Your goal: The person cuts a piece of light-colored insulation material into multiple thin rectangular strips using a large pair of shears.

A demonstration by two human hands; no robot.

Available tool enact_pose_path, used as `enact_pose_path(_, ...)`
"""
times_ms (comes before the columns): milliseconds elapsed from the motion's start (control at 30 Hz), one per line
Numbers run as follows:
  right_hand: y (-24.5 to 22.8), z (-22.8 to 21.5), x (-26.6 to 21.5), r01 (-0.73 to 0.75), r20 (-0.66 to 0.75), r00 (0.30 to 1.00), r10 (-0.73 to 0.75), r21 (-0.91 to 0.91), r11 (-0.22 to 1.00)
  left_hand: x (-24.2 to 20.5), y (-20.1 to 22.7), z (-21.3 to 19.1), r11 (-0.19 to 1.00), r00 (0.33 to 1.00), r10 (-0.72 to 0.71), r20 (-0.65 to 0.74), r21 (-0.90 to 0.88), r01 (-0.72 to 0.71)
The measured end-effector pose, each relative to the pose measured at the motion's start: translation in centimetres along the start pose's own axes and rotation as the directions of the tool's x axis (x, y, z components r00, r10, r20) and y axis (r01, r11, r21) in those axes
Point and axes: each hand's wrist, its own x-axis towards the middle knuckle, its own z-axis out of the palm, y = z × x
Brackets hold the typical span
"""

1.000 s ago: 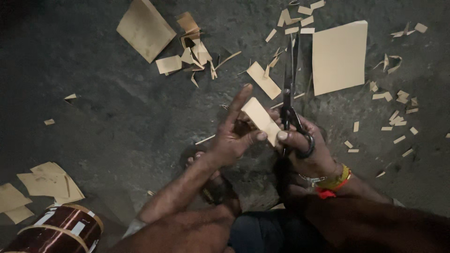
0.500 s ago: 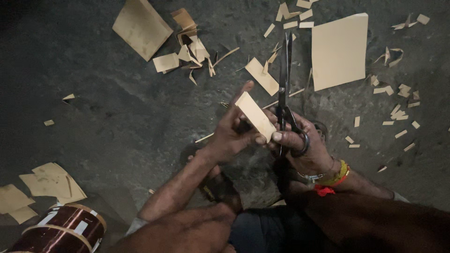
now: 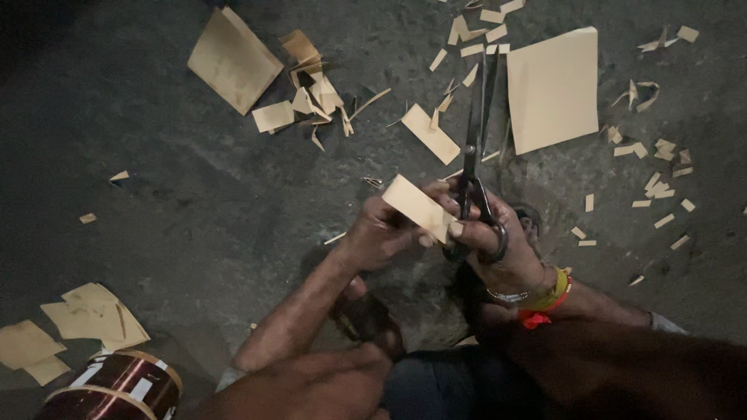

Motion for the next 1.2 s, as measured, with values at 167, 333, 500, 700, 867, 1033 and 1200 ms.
enact_pose_path(167,1.1,-1.7,0.2,0.111,-0.146,0.981,-0.129,-0.127,0.986,0.1,0.5,2.0,0.981,0.984,-0.086,-0.156,0.157,0.111)
enact_pose_path(333,1.8,-2.9,0.3,0.192,-0.217,0.923,-0.318,-0.456,0.869,0.4,0.2,3.7,0.948,0.865,-0.305,-0.399,-0.043,0.315)
enact_pose_path(500,1.4,-3.1,0.3,0.22,-0.182,0.922,-0.342,-0.48,0.849,0.9,0.1,4.1,0.968,0.825,-0.249,-0.508,-0.1,0.231)
enact_pose_path(700,1.4,-3.0,0.3,0.179,-0.218,0.916,-0.338,-0.531,0.828,1.3,0.0,4.2,0.959,0.815,-0.281,-0.507,-0.107,0.264)
enact_pose_path(867,1.5,-4.4,0.3,0.085,-0.241,0.944,-0.225,-0.48,0.873,2.9,0.7,2.5,0.974,0.814,-0.157,-0.56,0.046,0.22)
enact_pose_path(1033,2.4,-6.0,-1.6,-0.031,-0.06,0.998,-0.014,-0.676,0.736,3.8,3.7,-1.7,0.955,0.741,-0.196,-0.642,0.048,0.294)
enact_pose_path(1200,3.5,-7.2,-2.7,0.158,0.21,0.978,0.006,-0.751,0.641,5.1,4.4,-1.5,0.994,0.793,-0.106,-0.6,-0.071,0.078)
